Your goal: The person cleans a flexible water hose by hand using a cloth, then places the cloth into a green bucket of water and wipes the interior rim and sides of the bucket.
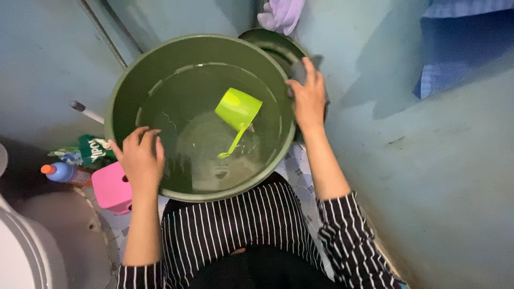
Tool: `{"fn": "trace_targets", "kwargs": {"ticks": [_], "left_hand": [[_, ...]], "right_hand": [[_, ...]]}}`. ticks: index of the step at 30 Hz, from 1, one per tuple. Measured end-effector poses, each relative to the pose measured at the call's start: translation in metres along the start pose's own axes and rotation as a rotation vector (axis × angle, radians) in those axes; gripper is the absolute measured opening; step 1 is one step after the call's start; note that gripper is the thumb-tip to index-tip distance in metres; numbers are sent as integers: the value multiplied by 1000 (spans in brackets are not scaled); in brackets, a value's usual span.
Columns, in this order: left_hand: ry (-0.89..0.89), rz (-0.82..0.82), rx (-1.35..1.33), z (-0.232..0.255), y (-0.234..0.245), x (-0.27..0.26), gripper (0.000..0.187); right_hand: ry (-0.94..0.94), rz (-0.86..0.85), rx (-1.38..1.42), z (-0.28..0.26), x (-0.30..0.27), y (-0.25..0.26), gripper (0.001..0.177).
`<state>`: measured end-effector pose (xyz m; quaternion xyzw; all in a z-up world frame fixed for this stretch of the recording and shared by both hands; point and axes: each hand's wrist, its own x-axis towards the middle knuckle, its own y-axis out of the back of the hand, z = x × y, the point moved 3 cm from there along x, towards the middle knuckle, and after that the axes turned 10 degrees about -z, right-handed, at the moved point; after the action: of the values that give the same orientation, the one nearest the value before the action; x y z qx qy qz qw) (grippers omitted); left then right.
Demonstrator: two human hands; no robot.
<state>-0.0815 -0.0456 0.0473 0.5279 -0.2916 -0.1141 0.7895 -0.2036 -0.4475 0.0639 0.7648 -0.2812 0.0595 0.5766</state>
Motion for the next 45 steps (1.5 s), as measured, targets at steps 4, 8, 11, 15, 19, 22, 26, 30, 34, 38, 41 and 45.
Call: {"fn": "trace_targets", "kwargs": {"ticks": [4, 8, 11, 15, 19, 22, 26, 30, 34, 38, 41, 45], "left_hand": [[50, -64, 85, -5, -12, 0, 34], [57, -34, 78, -2, -8, -2, 31], [14, -44, 49, -1, -8, 11, 30], [-39, -21, 54, -31, -16, 54, 26], [9, 28, 193, -102, -52, 131, 34], [63, 87, 317, -148, -95, 157, 48], [262, -118, 246, -176, -117, 161, 48], [291, -144, 207, -160, -105, 158, 43], [306, -136, 170, -149, -95, 162, 51], [358, -168, 152, -144, -93, 162, 55], [353, -151, 162, -141, -92, 163, 51], [355, -118, 136, -137, -88, 163, 50]], "right_hand": [[78, -263, -218, -6, 16, -43, 26], [48, -95, 91, 22, 21, -64, 48], [-20, -138, 66, 37, 47, -86, 56], [-63, -235, -100, 39, 88, -114, 51], [2, -248, -265, 44, 105, -133, 53], [9, -234, -384, 48, 118, -150, 50], [52, -175, -460, 49, 138, -175, 42], [66, -121, -484, 38, 172, -200, 21], [35, -134, -446, 17, 211, -227, 25], [34, -142, -409, -11, 251, -259, 31], [67, -148, -368, -52, 272, -284, 33], [205, -108, -243, -128, 281, -308, 33]]}}
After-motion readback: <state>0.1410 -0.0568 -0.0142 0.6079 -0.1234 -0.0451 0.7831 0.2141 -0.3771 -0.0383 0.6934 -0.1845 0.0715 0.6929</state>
